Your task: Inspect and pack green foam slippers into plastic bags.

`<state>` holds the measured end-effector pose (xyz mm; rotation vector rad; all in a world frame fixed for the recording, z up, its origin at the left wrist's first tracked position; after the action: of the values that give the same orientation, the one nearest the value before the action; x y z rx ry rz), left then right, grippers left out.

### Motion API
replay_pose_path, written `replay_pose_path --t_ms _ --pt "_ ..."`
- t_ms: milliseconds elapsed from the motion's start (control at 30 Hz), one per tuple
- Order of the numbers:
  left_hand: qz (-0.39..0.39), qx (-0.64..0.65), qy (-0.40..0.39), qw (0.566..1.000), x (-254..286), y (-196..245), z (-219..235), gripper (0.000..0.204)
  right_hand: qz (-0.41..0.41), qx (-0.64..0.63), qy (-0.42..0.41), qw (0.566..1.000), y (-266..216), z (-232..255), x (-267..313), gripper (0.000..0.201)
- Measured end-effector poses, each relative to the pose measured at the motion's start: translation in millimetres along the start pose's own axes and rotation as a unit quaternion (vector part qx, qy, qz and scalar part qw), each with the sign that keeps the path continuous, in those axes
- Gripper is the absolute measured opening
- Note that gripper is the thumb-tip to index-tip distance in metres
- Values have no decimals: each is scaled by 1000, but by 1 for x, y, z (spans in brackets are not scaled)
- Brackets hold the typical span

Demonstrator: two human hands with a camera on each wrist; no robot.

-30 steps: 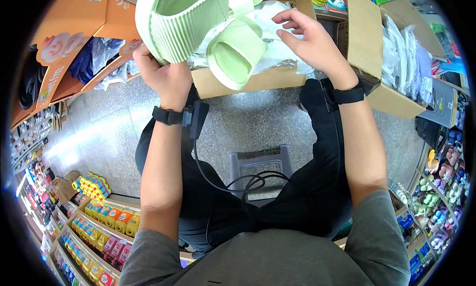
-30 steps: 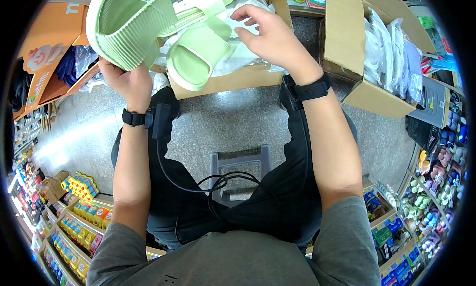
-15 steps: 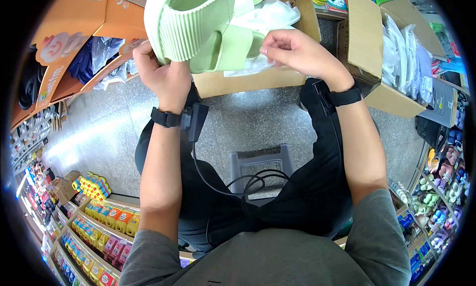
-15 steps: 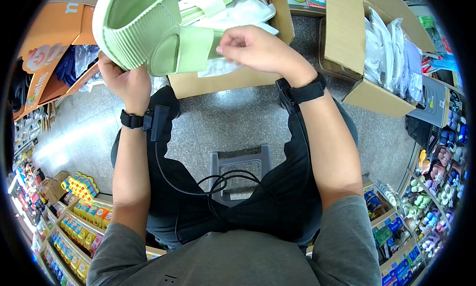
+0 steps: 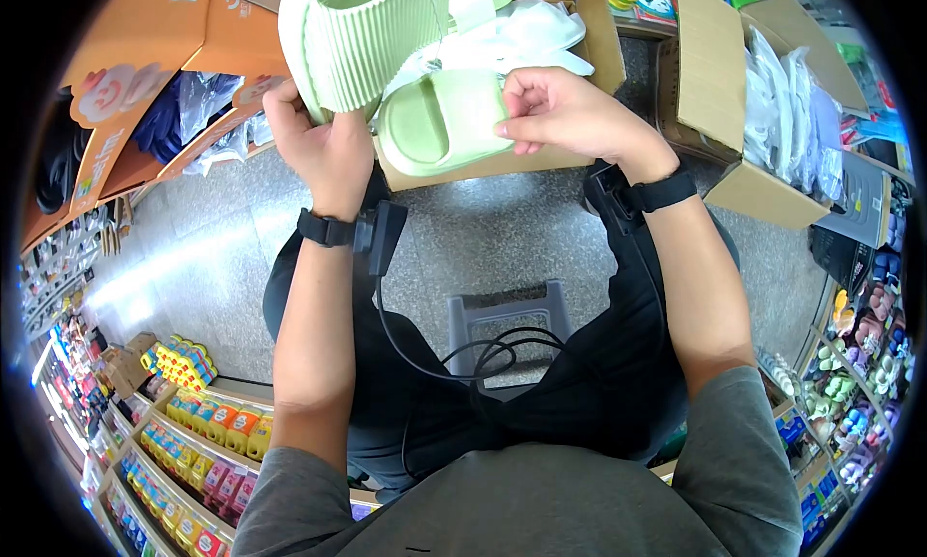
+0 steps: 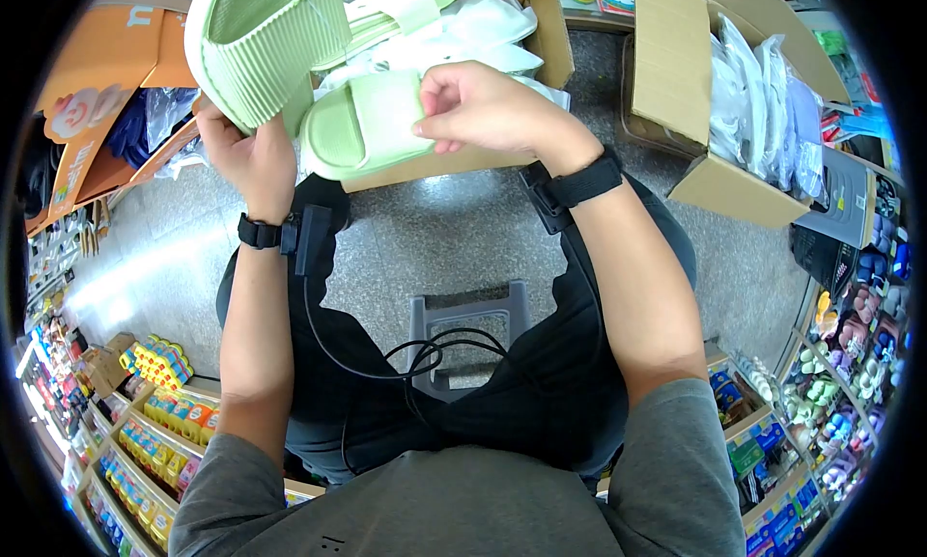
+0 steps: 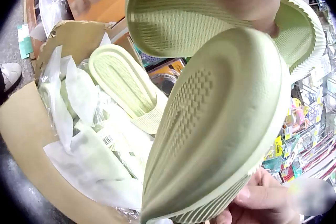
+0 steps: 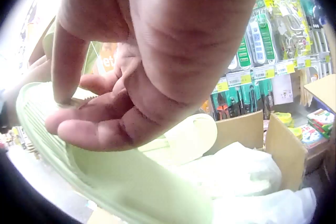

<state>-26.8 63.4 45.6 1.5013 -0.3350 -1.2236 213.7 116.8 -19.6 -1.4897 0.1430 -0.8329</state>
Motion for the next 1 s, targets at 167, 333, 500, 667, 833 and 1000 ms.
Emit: replay_pose_path --t_ms 167,333,500,667,833,1000 --pt "36 -17 10 999 0 -7 -1 30 -44 6 115 992 -4 17 5 23" --pt "46 -8 2 999 3 -15 -5 32 -59 -24 40 997 7 -18 -1 15" --pt "39 30 -5 999 4 -9 -10 32 -5 31 -53 998 -5 -36 4 17" --pt "12 -22 5 1000 1 -10 -3 29 63 167 197 964 -14 14 3 22" --pt "72 64 8 995 0 -14 -5 26 113 231 332 908 -19 31 12 75" --pt "120 107 -70 985 7 -12 -19 27 159 241 344 893 -21 21 8 96"
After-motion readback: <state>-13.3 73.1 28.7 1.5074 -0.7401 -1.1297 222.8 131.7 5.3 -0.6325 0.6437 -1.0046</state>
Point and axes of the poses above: each hand's wrist, its own x-axis away from the middle knuckle, its own z-axis out of the back of the hand, y = z × x, the point moved 8 cm from there along -x, towards the middle knuckle, and after that the axes turned 10 degrees about x, right-handed, at the moved point
